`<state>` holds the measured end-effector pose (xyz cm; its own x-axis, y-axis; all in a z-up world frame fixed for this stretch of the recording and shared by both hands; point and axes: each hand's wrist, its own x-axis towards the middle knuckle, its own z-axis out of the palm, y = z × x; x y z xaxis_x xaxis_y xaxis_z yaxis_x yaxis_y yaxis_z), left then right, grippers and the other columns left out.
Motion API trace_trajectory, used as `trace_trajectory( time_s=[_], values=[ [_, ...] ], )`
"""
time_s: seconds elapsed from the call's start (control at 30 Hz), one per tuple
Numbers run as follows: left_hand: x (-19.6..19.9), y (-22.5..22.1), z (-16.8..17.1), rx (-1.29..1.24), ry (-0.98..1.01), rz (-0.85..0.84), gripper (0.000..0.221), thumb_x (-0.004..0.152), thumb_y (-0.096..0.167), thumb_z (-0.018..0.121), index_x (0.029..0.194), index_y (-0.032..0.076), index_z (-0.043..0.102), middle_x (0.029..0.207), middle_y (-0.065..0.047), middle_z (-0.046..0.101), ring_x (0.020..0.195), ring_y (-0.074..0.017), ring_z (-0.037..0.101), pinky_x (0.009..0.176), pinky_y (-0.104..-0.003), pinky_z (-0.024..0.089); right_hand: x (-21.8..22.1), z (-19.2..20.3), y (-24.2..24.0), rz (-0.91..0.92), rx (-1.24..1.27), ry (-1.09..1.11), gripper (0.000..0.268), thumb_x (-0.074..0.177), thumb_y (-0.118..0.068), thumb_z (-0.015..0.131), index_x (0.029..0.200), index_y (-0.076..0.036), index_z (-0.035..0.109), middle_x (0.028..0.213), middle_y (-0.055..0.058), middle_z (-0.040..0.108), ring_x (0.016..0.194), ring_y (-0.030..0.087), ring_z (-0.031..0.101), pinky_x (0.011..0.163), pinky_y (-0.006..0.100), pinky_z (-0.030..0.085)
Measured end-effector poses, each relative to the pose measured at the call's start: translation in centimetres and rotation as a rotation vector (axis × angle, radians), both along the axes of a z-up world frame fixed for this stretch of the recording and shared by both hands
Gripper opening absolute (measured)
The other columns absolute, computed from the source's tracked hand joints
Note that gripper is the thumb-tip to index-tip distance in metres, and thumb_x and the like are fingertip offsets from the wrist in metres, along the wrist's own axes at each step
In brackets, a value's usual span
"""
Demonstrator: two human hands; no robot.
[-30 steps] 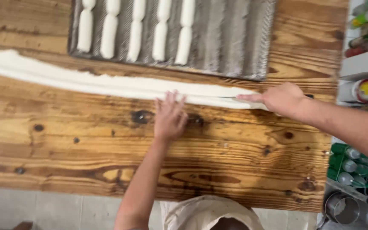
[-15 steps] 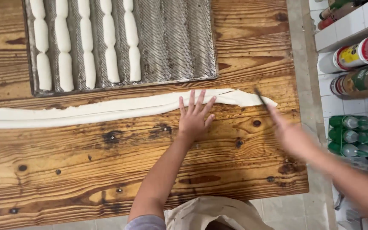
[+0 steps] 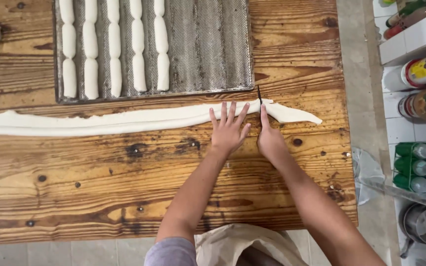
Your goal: Cutting dough into strips, rolling them into long cylinders, and placing them on a baking tray
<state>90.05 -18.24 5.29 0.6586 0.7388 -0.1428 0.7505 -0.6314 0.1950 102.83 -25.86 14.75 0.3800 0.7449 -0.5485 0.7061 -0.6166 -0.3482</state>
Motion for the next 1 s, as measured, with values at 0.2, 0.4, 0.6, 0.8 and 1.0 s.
trace_trajectory(
  time_s=[0.2, 0.4, 0.6, 0.8, 1.0],
  values=[
    [-3.3, 0.1, 0.7, -0.129, -0.169, -0.023, 0.063, 0.105, 0.051, 0.031, 0.164, 0.033, 0.022, 0.165, -0.008, 0.03, 0.157, -0.0296, 0.021, 0.125, -0.064, 0.006, -0.6, 3.9, -4.2, 0.348, -0.199, -0.186, 0.092, 0.1, -0.003, 0.047, 0.169, -0.021, -0.012, 0.088, 0.024, 0.071, 0.076, 0.027, 0.077, 0.075, 0.034, 0.059],
    [-13.2, -5.2, 0.2, -0.05, -0.542, 0.189, 0.053, 0.088, 0.025, 0.065, 0.14, 0.016, 0.06, 0.133, -0.009, 0.057, 0.132, -0.0294, 0.053, 0.116, -0.046, 0.041, -1.3, 0.8, -5.8, 0.072, 0.135, 0.221, 0.065, 0.104, -0.02, 0.032, 0.166, -0.013, 0.017, 0.149, 0.035, 0.041, 0.135, 0.054, 0.045, 0.106, 0.064, 0.044],
    [-18.1, -1.9, -0.6, 0.228, -0.513, 0.462, 0.048, 0.091, 0.027, 0.072, 0.135, 0.008, 0.062, 0.13, -0.018, 0.055, 0.129, -0.0379, 0.055, 0.111, -0.049, 0.044, -0.5, -12.3, 2.5, 0.53, 0.768, -0.136, 0.046, 0.108, -0.03, 0.05, 0.154, -0.026, 0.053, 0.12, 0.007, 0.062, 0.113, 0.033, 0.062, 0.09, 0.046, 0.049],
    [-18.4, 6.4, -3.4, 0.521, -0.305, 0.53, 0.075, 0.095, 0.058, 0.063, 0.149, 0.007, 0.049, 0.154, -0.022, 0.039, 0.151, -0.0425, 0.031, 0.12, -0.067, 0.02, -0.3, -14.9, 5.4, 0.576, 0.868, -0.298, 0.035, 0.102, -0.037, 0.062, 0.136, -0.03, 0.069, 0.123, -0.002, 0.072, 0.124, 0.019, 0.065, 0.108, 0.038, 0.048],
    [-19.0, 8.5, -4.1, 0.615, -0.196, 0.481, 0.084, 0.092, 0.069, 0.057, 0.149, 0.008, 0.049, 0.152, -0.021, 0.038, 0.151, -0.0423, 0.029, 0.113, -0.079, 0.021, -0.4, -14.7, 5.5, 0.537, 0.87, -0.231, 0.037, 0.102, -0.041, 0.063, 0.137, -0.031, 0.07, 0.123, 0.001, 0.072, 0.125, 0.023, 0.065, 0.107, 0.041, 0.047]
  ],
)
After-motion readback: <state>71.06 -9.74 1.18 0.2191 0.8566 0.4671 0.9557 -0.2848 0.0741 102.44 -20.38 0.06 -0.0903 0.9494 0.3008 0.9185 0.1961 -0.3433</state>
